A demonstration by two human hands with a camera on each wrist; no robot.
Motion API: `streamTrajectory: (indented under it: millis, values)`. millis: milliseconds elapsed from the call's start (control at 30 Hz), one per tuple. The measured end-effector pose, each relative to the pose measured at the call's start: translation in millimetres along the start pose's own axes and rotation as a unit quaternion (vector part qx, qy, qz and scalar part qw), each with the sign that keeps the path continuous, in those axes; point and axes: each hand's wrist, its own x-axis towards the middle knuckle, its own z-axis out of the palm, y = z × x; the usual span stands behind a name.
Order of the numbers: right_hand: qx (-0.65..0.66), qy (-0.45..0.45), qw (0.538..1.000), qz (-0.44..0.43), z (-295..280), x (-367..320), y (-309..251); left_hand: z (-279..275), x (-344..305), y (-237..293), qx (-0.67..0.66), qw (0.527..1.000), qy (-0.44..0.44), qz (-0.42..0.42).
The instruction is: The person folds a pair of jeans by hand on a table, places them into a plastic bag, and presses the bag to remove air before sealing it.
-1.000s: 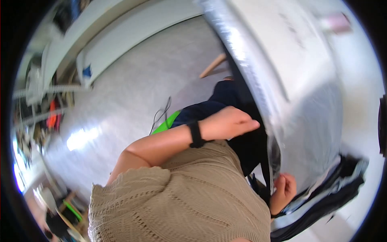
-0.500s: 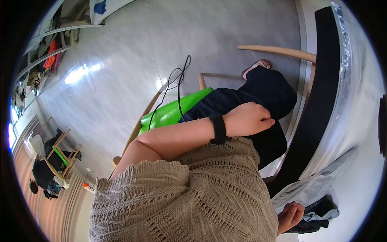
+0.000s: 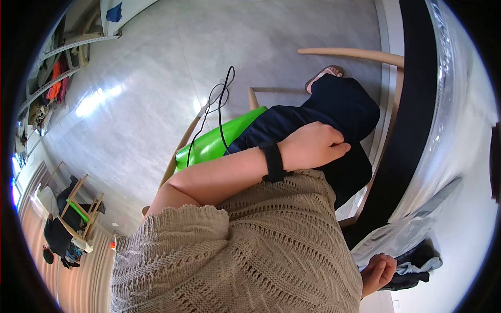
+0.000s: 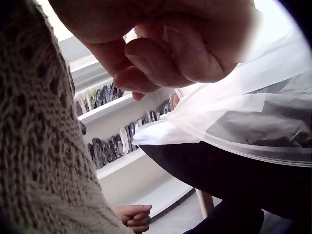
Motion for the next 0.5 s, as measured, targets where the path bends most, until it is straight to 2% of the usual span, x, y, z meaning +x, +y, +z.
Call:
streamTrajectory:
  millis: [200, 367, 500]
  values:
    - [0.03, 0.024, 0.999, -0.007, -17, -23, 12, 2, -5, 17, 0.028, 0.998, 0.017, 0.044]
    - [0.046, 0.058, 0.997, -0.03, -38, -46, 33, -19, -3, 41, 0.058, 0.994, 0.094, 0.008]
    - [0.059, 0.103, 0.992, -0.028, -44, -59, 42, -37, 0, 77, 0.078, 0.987, 0.135, 0.029]
